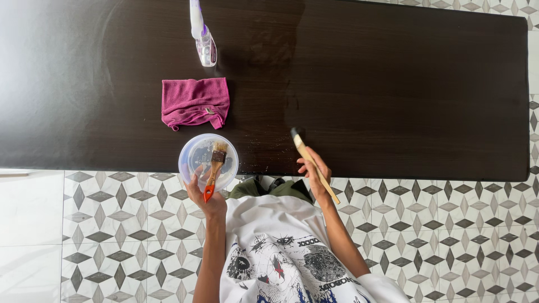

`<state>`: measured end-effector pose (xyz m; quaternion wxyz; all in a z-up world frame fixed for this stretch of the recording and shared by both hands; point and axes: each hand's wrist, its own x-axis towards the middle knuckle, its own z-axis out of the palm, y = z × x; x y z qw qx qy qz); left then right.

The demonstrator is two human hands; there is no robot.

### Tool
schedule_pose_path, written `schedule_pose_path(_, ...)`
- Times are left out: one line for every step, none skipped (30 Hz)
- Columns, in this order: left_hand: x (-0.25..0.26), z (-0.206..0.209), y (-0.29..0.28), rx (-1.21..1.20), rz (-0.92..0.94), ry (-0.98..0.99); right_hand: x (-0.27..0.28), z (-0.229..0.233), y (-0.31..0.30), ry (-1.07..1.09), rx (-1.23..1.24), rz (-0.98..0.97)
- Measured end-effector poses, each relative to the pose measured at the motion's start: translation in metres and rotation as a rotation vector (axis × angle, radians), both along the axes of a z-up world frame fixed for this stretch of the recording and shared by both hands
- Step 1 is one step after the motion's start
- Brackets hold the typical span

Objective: The person cleans a dark table by applying liquid from a spray bottle to the surface and spreading it with a brush while holding a bowl.

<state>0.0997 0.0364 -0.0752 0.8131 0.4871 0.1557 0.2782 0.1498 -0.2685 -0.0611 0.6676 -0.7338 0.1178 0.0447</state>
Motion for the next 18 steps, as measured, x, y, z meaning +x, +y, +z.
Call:
schedule_pose_path(0.000,0.002,0.002,0.261,0.045,-0.002,-0.001,0.000,0.003,0.005,0.002,0.058)
schedule_pose_path(0.001,0.004,0.004,0.522,0.086,-0.010,-0.001,-0.001,0.005,0.006,0.003,0.113)
schedule_pose_path(0.003,0.006,0.006,0.782,0.128,-0.019,-0.003,-0.003,0.004,0.006,-0.008,0.116)
schedule_pose_path(0.004,0.007,0.007,0.737,0.111,-0.043,-0.009,-0.004,-0.002,0.009,-0.020,0.118)
schedule_pose_path(0.004,0.008,0.009,0.691,0.093,-0.067,-0.014,-0.007,-0.008,0.012,-0.031,0.120)
schedule_pose_path(0.003,0.008,0.011,0.645,0.074,-0.090,-0.016,-0.010,-0.018,0.010,-0.031,0.074)
schedule_pose_path(0.001,0.009,0.013,0.648,0.062,-0.083,-0.016,-0.012,-0.028,0.009,-0.031,0.028)
schedule_pose_path(-0.001,0.010,0.016,0.653,0.054,-0.076,-0.015,-0.014,-0.032,0.005,-0.029,-0.015)
schedule_pose_path(-0.002,0.011,0.019,0.658,0.045,-0.070,-0.013,-0.016,-0.033,-0.009,-0.019,-0.034)
schedule_pose_path(-0.004,0.012,0.021,0.729,0.063,-0.064,-0.012,-0.016,-0.036,-0.019,-0.012,-0.054)
schedule_pose_path(-0.006,0.013,0.023,0.800,0.081,-0.059,-0.012,-0.016,-0.036,-0.030,-0.005,-0.075)
schedule_pose_path(-0.006,0.015,0.023,0.870,0.099,-0.056,-0.012,-0.017,-0.033,-0.014,-0.016,-0.048)
schedule_pose_path(-0.008,0.017,0.021,0.800,0.077,-0.055,-0.014,-0.019,-0.028,0.002,-0.027,-0.022)
schedule_pose_path(-0.010,0.019,0.017,0.729,0.054,-0.056,-0.014,-0.021,-0.026,0.017,-0.039,0.003)
schedule_pose_path(-0.010,0.021,0.014,0.658,0.032,-0.057,-0.018,-0.021,-0.029,0.031,-0.017,0.025)
schedule_pose_path(-0.010,0.024,0.013,0.696,0.042,-0.057,-0.024,-0.022,-0.034,0.049,0.009,0.055)
schedule_pose_path(-0.011,0.026,0.013,0.733,0.053,-0.056,-0.029,-0.023,-0.040,0.067,0.034,0.086)
schedule_pose_path(-0.012,0.027,0.013,0.774,0.068,-0.055,-0.031,-0.022,-0.049,0.056,0.026,0.077)
